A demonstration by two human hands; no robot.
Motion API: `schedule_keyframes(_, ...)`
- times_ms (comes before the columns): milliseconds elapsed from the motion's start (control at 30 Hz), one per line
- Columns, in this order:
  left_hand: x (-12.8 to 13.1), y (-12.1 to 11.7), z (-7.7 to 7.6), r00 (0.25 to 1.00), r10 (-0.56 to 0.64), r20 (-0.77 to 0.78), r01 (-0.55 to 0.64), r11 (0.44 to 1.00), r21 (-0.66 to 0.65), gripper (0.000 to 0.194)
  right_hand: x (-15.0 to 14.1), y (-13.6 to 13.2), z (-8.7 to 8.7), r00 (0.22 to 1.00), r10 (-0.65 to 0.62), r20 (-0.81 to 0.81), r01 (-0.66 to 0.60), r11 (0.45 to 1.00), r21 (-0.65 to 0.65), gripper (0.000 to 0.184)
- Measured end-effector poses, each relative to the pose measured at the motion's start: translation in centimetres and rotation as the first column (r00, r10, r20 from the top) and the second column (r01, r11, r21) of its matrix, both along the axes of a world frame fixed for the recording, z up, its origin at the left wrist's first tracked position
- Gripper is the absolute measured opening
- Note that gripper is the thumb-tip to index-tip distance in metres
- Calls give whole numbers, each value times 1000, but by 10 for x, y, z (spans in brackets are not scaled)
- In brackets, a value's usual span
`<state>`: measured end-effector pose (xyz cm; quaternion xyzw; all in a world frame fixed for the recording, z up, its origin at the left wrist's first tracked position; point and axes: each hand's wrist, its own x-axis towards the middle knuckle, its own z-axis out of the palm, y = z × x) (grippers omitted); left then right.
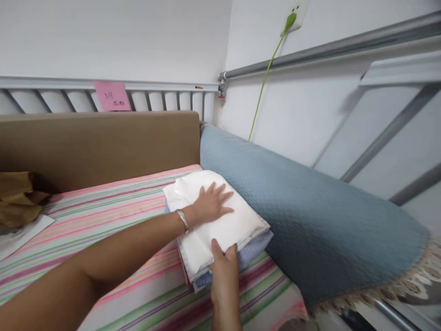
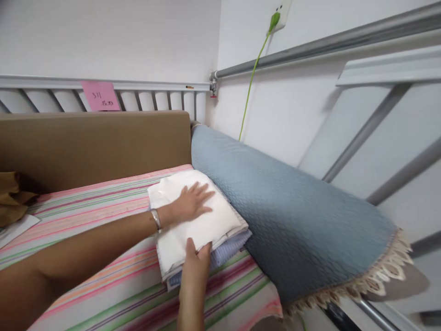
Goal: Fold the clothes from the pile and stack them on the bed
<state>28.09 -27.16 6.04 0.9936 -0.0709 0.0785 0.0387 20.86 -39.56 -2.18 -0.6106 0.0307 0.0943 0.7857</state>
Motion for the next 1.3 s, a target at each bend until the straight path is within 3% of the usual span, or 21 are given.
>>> schedule_keyframes(67,-1,-20,-17,999,-43,-24,44,999,16,65,0,-1,-1,1000,6,23,-6,1000,0,59)
schedule_keyframes(167,4,-32,-36,999,-46,15,45,999,29,64,1,-12,3,997,75,-7,-75,995,-58,53)
schedule_keyframes(233,8,-32,-41,998,-53,27,53,998,27,63,-1,-26,12,980,189,-61,-197,969,-153,49)
schedule_keyframes(300,12,-30,-41,999,-52,15,51,998,23,62,-5,-42,27,978,199,-59,-207,933,-294,50)
schedule_keyframes(367,14,-29,-40,999,-37,2,37,999,18,61,-10,-54,44,995,24,94,17,906,-422,51)
schedule_keyframes(433,15,-28,-40,1000,-27,-1,27,1000,10,62,-14,-58,54,926,-153,345,299,855,-423,52)
schedule_keyframes(467,15,-28,-41,1000,-25,1,25,1000,9,63,-14,-56,54,877,-168,451,365,843,-396,51)
schedule_keyframes(533,17,-28,-43,1000,-21,1,21,1000,15,63,-11,-46,45,822,-56,567,332,856,-396,48)
schedule_keyframes(633,17,-30,-44,1000,-10,7,10,1000,29,61,0,-27,17,813,127,568,219,837,-502,41)
schedule_keyframes(733,13,-27,-39,999,-17,36,16,999,31,61,11,-19,1,816,101,569,262,813,-520,41)
schedule_keyframes(833,1,-11,-28,997,-44,59,40,997,65,60,14,-22,6,828,43,559,293,817,-497,43)
schedule_keyframes(933,-25,22,-14,1000,4,30,-6,996,93,56,10,-29,21,867,39,496,253,824,-508,45)
schedule_keyframes(1033,-74,63,-2,993,115,-7,-113,988,103,53,3,-37,37,920,12,392,206,836,-508,44)
schedule_keyframes(1133,-164,97,-7,965,261,-31,-258,963,84,52,-9,-41,55,920,-91,381,261,868,-423,43)
schedule_keyframes(1200,-250,114,-27,934,345,-89,-339,937,78,49,-22,-42,72,895,-147,422,297,902,-315,40)
schedule_keyframes(1300,-410,128,-80,823,545,-162,-536,839,96,49,-56,-47,98,842,-162,514,281,946,-162,39)
